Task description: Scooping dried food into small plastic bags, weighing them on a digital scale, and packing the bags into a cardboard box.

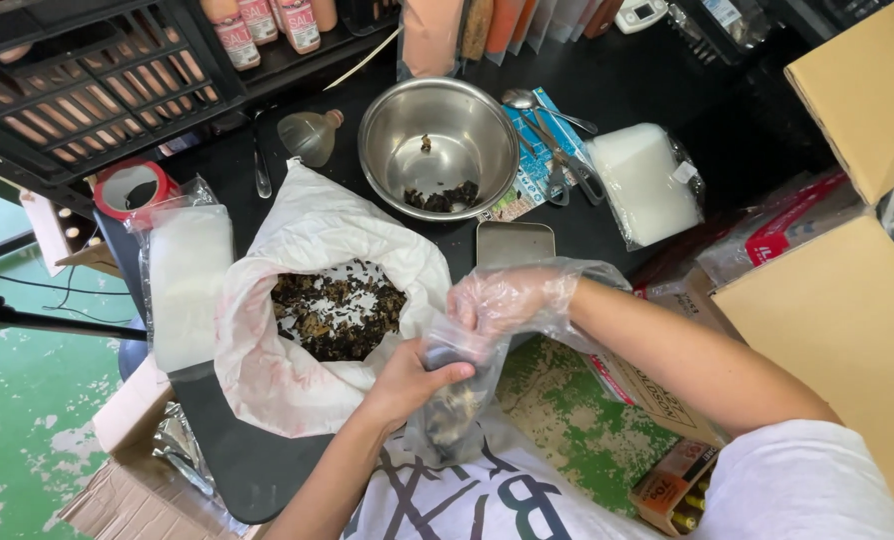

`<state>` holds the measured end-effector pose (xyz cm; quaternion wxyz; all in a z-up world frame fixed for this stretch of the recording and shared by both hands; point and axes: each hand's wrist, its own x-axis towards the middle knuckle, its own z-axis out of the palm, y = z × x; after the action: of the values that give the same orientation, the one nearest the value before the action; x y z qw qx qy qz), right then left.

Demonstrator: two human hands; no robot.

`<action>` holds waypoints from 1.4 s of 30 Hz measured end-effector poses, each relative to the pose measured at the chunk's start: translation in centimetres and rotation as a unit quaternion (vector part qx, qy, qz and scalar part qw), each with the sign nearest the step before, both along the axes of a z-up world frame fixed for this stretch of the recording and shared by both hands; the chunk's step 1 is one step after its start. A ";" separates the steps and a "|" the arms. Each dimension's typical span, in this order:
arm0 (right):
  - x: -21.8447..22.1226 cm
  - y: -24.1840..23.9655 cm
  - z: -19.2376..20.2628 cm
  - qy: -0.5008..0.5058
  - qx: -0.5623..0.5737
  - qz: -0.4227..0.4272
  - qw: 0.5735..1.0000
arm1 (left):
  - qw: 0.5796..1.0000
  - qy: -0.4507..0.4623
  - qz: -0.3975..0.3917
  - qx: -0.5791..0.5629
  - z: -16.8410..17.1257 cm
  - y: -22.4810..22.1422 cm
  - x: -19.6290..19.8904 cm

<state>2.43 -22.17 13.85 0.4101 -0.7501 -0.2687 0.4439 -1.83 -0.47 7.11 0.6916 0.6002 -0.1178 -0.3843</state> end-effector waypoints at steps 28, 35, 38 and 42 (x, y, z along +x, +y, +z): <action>-5.5 -15.6 -5.9 -0.323 -0.120 -0.292 0.892 | 0.964 -0.234 -0.104 0.072 -9.7 -16.6 9.8; -7.7 -14.2 0.6 -0.312 -0.168 -0.440 0.825 | 0.970 -0.227 -0.074 0.049 -11.2 -17.3 11.7; -8.7 -13.9 3.9 -0.256 -0.191 -0.491 0.811 | 0.981 -0.169 -0.069 0.063 -7.7 -15.7 11.5; -9.2 -15.0 2.4 -0.295 -0.180 -0.491 0.800 | 0.984 -0.118 -0.080 0.106 -5.4 -15.1 11.3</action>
<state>-6.77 -37.16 16.29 0.3318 -0.9364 0.1126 -0.0190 9.49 -15.55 1.71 0.5725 0.6997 -0.2052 -0.3748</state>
